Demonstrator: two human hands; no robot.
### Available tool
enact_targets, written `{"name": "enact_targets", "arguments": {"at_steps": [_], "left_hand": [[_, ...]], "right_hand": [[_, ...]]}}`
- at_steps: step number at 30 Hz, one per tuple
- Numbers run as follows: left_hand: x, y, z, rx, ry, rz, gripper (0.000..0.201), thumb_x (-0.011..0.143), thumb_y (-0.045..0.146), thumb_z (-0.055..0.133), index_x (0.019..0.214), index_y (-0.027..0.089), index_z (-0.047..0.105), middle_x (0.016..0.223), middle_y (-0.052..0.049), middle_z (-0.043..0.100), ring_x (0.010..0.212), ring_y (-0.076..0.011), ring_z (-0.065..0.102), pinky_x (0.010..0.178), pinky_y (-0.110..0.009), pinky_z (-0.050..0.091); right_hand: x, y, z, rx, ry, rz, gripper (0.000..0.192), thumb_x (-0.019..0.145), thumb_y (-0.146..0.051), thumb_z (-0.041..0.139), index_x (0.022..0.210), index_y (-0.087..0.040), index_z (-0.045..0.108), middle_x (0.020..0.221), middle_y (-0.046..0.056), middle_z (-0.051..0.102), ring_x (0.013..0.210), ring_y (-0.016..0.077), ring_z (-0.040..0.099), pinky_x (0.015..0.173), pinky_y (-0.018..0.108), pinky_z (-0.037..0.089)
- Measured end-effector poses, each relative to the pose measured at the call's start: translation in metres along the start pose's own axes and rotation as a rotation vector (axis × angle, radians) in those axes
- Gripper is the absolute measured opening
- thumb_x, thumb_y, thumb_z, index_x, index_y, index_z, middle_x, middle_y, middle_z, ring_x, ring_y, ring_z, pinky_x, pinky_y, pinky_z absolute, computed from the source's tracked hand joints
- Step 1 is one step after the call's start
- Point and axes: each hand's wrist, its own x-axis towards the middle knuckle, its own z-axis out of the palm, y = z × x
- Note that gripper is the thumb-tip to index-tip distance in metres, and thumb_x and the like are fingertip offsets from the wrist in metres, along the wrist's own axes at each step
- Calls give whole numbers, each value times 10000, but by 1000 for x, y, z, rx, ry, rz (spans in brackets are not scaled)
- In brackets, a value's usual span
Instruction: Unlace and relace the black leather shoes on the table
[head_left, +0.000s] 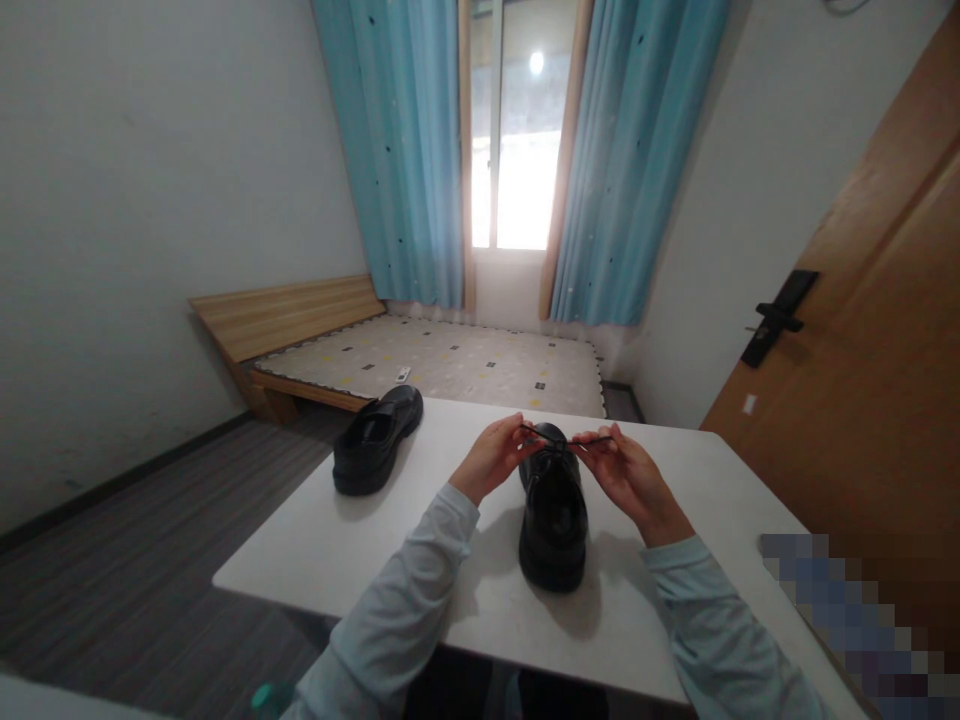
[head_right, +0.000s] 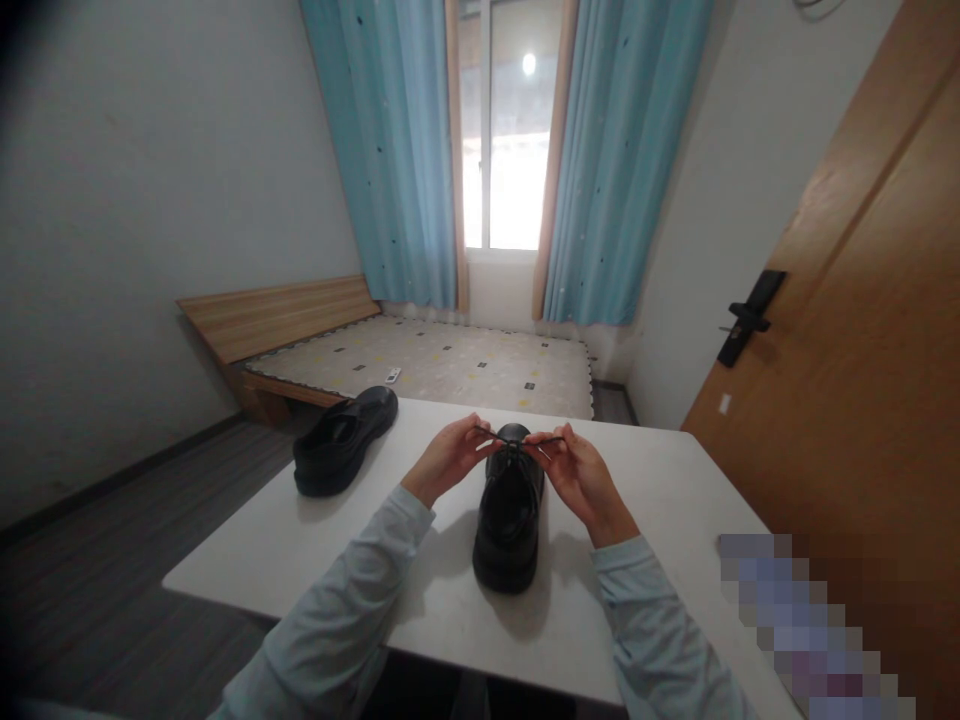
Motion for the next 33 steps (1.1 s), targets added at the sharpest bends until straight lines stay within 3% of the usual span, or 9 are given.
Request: {"name": "enact_targets", "arguments": {"at_steps": [4, 7, 10, 15, 19, 23, 33], "left_hand": [[2, 1, -2, -55, 42, -9, 189, 717, 254, 693, 687, 122, 560, 714, 2, 591, 744, -112, 601, 793, -300, 519], [7, -2, -5, -111, 94, -8, 170, 747, 248, 663, 704, 125, 555, 705, -4, 595, 744, -127, 623, 798, -304, 522], [11, -4, -6, -181, 157, 24, 185, 797, 242, 611, 680, 127, 527, 678, -10, 576, 700, -115, 615, 772, -291, 525], [12, -1, -7, -262, 135, 65, 293, 822, 225, 581, 601, 144, 409, 610, 30, 475, 471, -16, 424, 490, -151, 403], [10, 5, -10, -83, 89, 98, 316, 815, 279, 590, 600, 144, 402, 573, 38, 455, 427, -9, 323, 403, -140, 266], [10, 11, -13, 127, 98, 107, 360, 797, 354, 604, 586, 144, 400, 531, 47, 438, 410, -7, 283, 396, -153, 224], [11, 18, -29, 193, 102, 92, 384, 707, 404, 698, 649, 140, 424, 553, 57, 460, 384, 10, 289, 380, -139, 215]], "right_hand": [[1, -1, 0, 16, 7, 10, 308, 770, -509, 616, 644, -231, 571, 695, 7, 636, 798, 196, 624, 921, 439, 468], [2, -2, 1, 116, -4, 19, 325, 784, -461, 622, 583, -235, 503, 575, -38, 494, 611, 140, 532, 883, 402, 484], [3, -1, 2, 216, -6, 33, 359, 802, -434, 616, 563, -229, 444, 521, -62, 347, 479, 104, 376, 751, 343, 508], [4, -4, -4, 120, -4, 29, 422, 848, -459, 541, 553, -220, 356, 510, -71, 211, 416, 91, 200, 469, 276, 400], [4, -11, -12, 67, 25, 88, 444, 853, -465, 522, 543, -219, 322, 504, -75, 191, 407, 82, 139, 399, 260, 301], [5, -15, -22, 10, 7, 143, 420, 842, -465, 539, 554, -223, 354, 497, -73, 221, 402, 82, 150, 390, 261, 262], [3, -18, -38, 7, 10, 303, 415, 813, -445, 601, 543, -203, 398, 473, -81, 315, 366, 51, 164, 406, 250, 306]]}}
